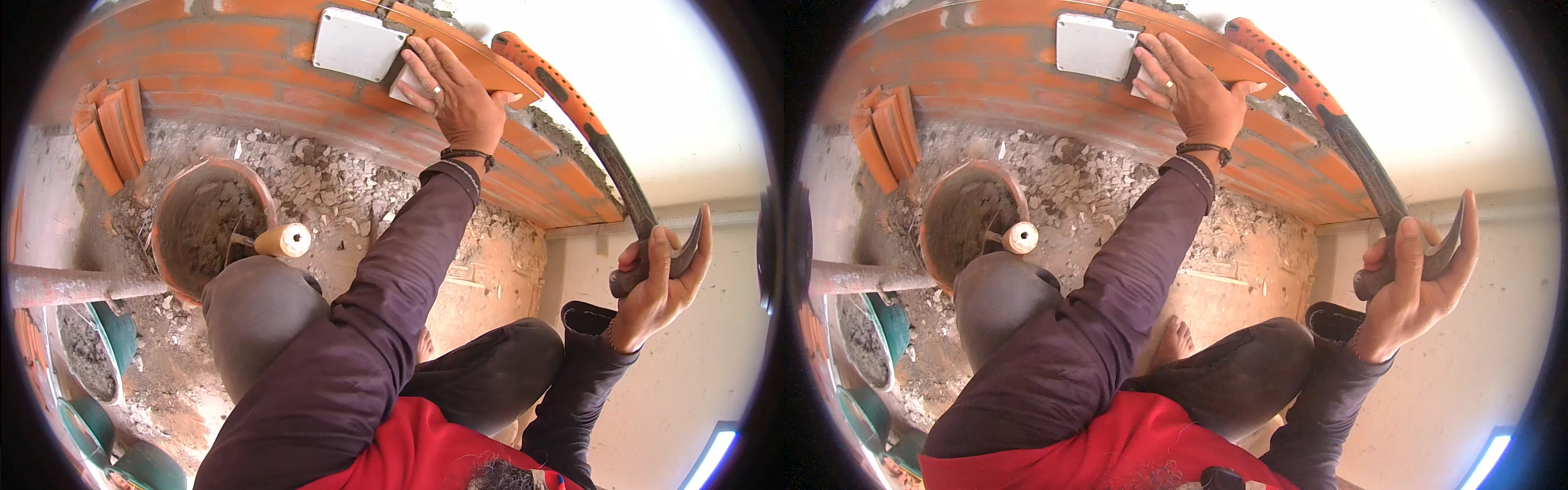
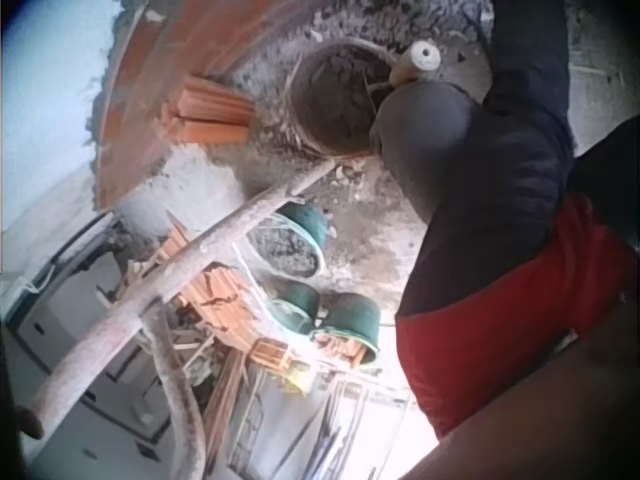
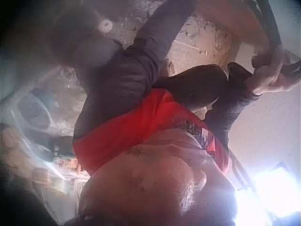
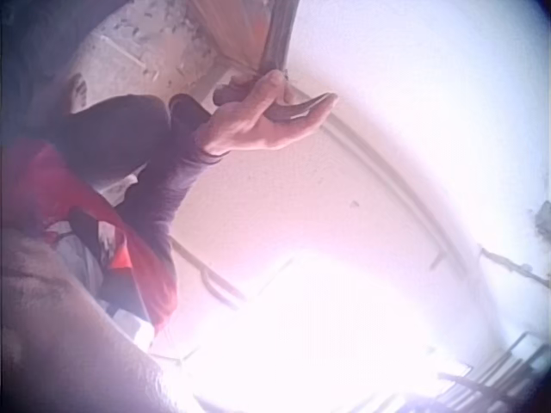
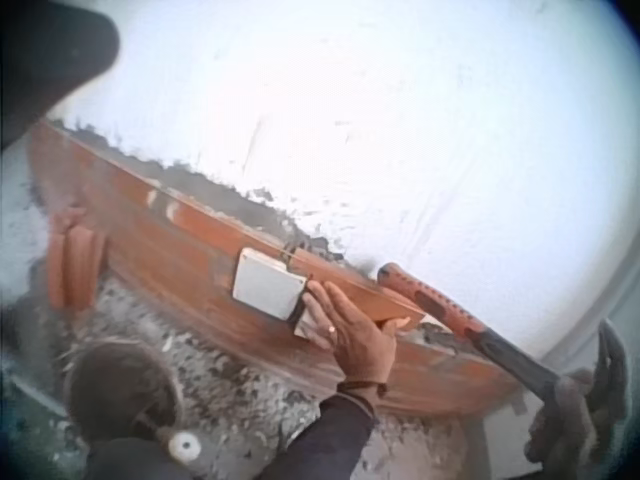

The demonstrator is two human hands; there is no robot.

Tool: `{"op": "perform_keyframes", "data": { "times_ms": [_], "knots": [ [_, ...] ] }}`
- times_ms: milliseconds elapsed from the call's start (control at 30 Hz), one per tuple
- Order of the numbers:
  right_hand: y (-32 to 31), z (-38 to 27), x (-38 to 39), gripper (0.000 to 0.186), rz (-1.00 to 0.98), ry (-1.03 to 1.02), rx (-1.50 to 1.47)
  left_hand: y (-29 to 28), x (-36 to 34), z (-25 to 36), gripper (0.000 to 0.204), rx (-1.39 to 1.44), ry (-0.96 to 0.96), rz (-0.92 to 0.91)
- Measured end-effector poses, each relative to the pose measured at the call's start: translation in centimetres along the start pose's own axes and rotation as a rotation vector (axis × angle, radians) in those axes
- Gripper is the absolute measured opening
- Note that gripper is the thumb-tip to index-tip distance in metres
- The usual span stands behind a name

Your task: The person applies mortar to a brick with a trowel and places it onto a wall, then taps it into position using the handle of a hammer.

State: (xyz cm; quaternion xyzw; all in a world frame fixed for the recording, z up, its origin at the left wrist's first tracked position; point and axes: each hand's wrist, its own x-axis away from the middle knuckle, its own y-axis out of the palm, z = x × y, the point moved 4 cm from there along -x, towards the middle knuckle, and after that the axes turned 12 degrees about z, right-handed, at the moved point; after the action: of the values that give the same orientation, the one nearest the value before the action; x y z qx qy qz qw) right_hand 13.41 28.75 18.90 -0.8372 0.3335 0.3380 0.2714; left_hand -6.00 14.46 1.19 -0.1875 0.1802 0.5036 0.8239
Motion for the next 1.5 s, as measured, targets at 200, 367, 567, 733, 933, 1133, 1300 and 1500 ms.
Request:
{"op": "perform_keyframes", "data": {
  "times_ms": [200, 367, 567, 733, 933, 1133, 1300, 1500],
  "knots": [
    [-2.0, 0.3, -0.9, 0.058, 0.145, -0.106, -0.036, 0.0, 0.1, 0.3, 0.130, 0.007, 0.015, 0.025],
    [-1.7, -0.1, -0.9, 0.056, 0.071, -0.028, 0.076, 0.0, 0.0, 0.1, 0.131, -0.003, 0.032, 0.042],
    [-1.8, 0.6, -0.2, 0.057, 0.095, 0.022, 0.023, 0.3, 0.3, -0.2, 0.129, 0.001, 0.040, 0.042],
    [-2.6, 0.8, -0.3, 0.056, 0.179, -0.033, -0.051, -0.4, 0.1, 0.2, 0.111, 0.099, 0.171, 0.187],
    [-2.6, 1.9, 0.2, 0.059, 0.117, 0.046, 0.018, -0.6, -0.7, 0.4, 0.062, 0.093, 0.298, 0.180],
    [-2.7, 2.0, 0.4, 0.060, 0.154, 0.061, -0.003, -0.8, -0.9, 0.7, 0.051, 0.084, 0.315, 0.199],
    [-2.9, 2.4, 0.3, 0.059, 0.215, 0.032, -0.048, -0.8, -1.0, 0.8, 0.052, 0.081, 0.348, 0.216],
    [-2.8, 2.5, 0.3, 0.060, 0.177, 0.059, -0.020, -0.6, -1.0, 0.6, 0.054, 0.027, 0.366, 0.230]
  ]
}}
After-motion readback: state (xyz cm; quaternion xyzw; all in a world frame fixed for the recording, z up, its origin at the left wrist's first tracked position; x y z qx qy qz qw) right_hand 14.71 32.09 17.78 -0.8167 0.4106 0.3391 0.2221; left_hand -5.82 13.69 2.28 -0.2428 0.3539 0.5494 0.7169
